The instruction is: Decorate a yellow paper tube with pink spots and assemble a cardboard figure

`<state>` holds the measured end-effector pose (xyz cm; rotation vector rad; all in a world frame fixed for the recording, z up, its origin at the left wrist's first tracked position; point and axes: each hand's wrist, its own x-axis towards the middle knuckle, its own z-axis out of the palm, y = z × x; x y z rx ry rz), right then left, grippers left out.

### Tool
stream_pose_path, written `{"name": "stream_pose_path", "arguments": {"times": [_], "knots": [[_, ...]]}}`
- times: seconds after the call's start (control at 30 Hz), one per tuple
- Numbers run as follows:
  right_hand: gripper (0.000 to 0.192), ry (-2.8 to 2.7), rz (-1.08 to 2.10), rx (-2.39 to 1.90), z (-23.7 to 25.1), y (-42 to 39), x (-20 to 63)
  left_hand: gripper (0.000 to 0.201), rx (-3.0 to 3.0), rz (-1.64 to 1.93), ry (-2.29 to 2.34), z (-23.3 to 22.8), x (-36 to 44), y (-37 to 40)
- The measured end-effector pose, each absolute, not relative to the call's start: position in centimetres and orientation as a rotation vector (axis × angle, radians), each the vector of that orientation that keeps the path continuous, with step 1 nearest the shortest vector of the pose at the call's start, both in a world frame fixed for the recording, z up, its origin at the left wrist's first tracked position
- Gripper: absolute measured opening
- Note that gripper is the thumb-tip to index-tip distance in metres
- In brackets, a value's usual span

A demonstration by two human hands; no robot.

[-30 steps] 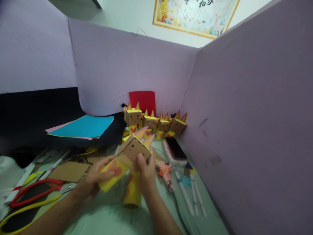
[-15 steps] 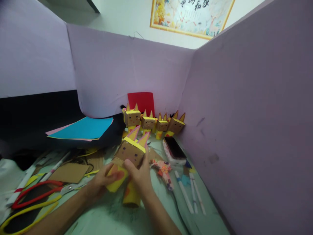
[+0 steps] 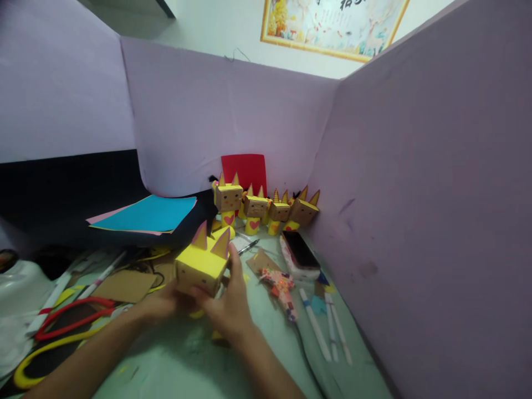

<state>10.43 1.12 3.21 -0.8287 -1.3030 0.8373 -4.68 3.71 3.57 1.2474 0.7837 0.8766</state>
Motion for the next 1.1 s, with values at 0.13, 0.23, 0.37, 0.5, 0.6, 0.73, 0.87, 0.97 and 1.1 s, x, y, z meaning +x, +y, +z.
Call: {"name": "stream_pose_path", "arguments": {"times": [0.13,0.23,0.37,0.5,0.6,0.73,0.87,0.97,1.1], "knots": [[0.098,-1.296,0.944,-0.805,2.9,1.4,10.3,0.057,1.36,0.654,0.814,5.8,-7.6,4.2],[0.098,-1.357,0.941,-0.8,2.9,1.4,10.1,0.077,1.388,0.712,0.68,7.7,-9.1,4.2],[0.099,-1.496,0.846,-0.81,3.1,1.0,9.4,0.093,1.342,0.867,0.644,8.5,-8.9,3.7],[0.115,-1.633,0.845,-0.94,4.3,0.7,10.2,0.089,1.352,0.961,0.683,8.0,-8.0,3.7],[0.11,-1.523,0.804,-1.159,5.3,0.6,12.4,0.079,1.277,0.983,0.727,8.0,-8.1,4.0],[0.084,-1.194,0.79,-1.402,4.5,0.0,14.5,0.074,1.305,0.947,0.778,8.2,-8.8,4.3],[0.091,-1.301,0.694,-1.542,1.8,-1.3,13.5,0.073,1.367,0.908,0.769,8.1,-9.3,4.4],[0.087,-1.422,0.582,-1.562,0.4,-1.2,13.0,0.07,1.316,0.935,0.768,7.7,-9.4,4.5],[0.08,-1.588,0.391,-1.392,0.0,0.7,14.5,0.058,1.127,1.145,0.734,7.0,-9.3,5.1]]}}
